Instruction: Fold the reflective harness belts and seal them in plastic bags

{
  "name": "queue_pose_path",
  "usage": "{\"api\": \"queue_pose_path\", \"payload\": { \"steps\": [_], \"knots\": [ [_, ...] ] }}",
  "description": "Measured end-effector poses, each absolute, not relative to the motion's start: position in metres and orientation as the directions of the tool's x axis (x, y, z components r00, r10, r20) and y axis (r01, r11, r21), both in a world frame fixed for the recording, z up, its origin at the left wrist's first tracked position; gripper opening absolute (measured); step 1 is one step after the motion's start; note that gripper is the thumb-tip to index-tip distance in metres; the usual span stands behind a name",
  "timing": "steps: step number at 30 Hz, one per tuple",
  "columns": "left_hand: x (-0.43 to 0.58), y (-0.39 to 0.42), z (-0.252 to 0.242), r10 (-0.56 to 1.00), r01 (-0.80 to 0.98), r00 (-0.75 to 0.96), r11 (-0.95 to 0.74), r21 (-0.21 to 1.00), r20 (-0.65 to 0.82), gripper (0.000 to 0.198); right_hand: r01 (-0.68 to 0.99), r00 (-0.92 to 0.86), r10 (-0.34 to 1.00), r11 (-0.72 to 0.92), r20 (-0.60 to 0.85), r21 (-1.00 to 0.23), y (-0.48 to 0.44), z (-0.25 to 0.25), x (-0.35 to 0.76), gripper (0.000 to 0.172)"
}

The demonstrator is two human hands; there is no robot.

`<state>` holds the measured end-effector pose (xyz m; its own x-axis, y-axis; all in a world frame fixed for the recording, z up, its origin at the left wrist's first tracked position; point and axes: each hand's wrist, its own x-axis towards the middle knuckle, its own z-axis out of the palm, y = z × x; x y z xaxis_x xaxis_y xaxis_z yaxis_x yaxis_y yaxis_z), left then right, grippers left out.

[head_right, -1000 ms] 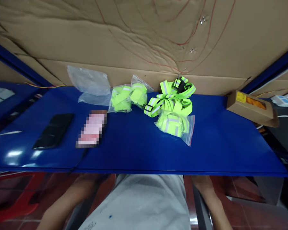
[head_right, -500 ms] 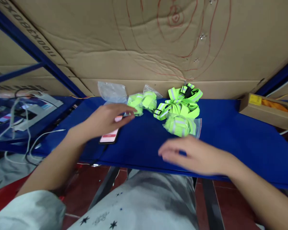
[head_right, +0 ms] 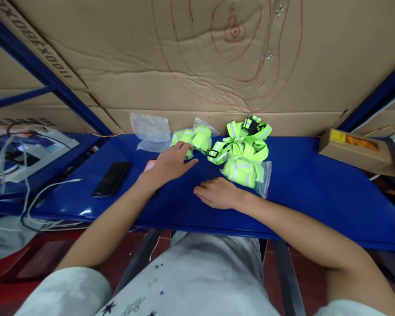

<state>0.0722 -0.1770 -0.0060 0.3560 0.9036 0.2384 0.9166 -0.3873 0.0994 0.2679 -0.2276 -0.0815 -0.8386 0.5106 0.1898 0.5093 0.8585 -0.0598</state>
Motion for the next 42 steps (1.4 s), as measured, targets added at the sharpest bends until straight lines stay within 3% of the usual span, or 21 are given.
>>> {"api": "queue_pose_path", "payload": {
  "steps": [4, 19, 23, 27, 30, 35, 38, 42],
  "knots": [
    [0.095, -0.188, -0.025, 0.908, 0.923, 0.276, -0.342, 0.177, 0.314, 0.021, 0.548, -0.801, 0.568, 0.823, 0.189, -0.149, -0.218, -0.082, 0.274, 0.027],
    [0.093, -0.177, -0.050, 0.900, 0.873, 0.156, -0.318, 0.369, 0.407, 0.065, 0.539, -0.834, 0.539, 0.842, 0.119, -0.028, -0.224, -0.073, 0.272, 0.035],
    [0.095, -0.176, -0.054, 0.878, 0.809, 0.202, -0.400, 0.431, 0.435, 0.048, 0.547, -0.831, 0.545, 0.837, 0.113, -0.013, -0.226, -0.071, 0.272, 0.034],
    [0.099, -0.177, -0.060, 0.850, 0.737, 0.300, -0.494, 0.461, 0.432, 0.016, 0.516, -0.856, 0.501, 0.845, 0.126, 0.140, -0.229, -0.070, 0.272, 0.036],
    [0.101, -0.179, -0.063, 0.829, 0.716, 0.380, -0.545, 0.437, 0.411, 0.016, 0.470, -0.883, 0.452, 0.852, 0.128, 0.232, -0.229, -0.072, 0.271, 0.032],
    [0.100, -0.182, -0.064, 0.808, 0.747, 0.461, -0.577, 0.331, 0.367, 0.022, 0.468, -0.883, 0.462, 0.844, 0.086, 0.262, -0.238, -0.061, 0.273, 0.027],
    [0.099, -0.185, -0.064, 0.808, 0.782, 0.496, -0.575, 0.241, 0.319, 0.025, 0.630, -0.773, 0.619, 0.723, 0.138, 0.285, -0.253, -0.048, 0.296, 0.030],
    [0.101, -0.190, -0.062, 0.784, 0.776, 0.570, -0.612, 0.152, 0.246, 0.026, 0.942, -0.312, 0.910, 0.260, 0.271, 0.212, -0.261, -0.041, 0.352, 0.081]
  ]
}}
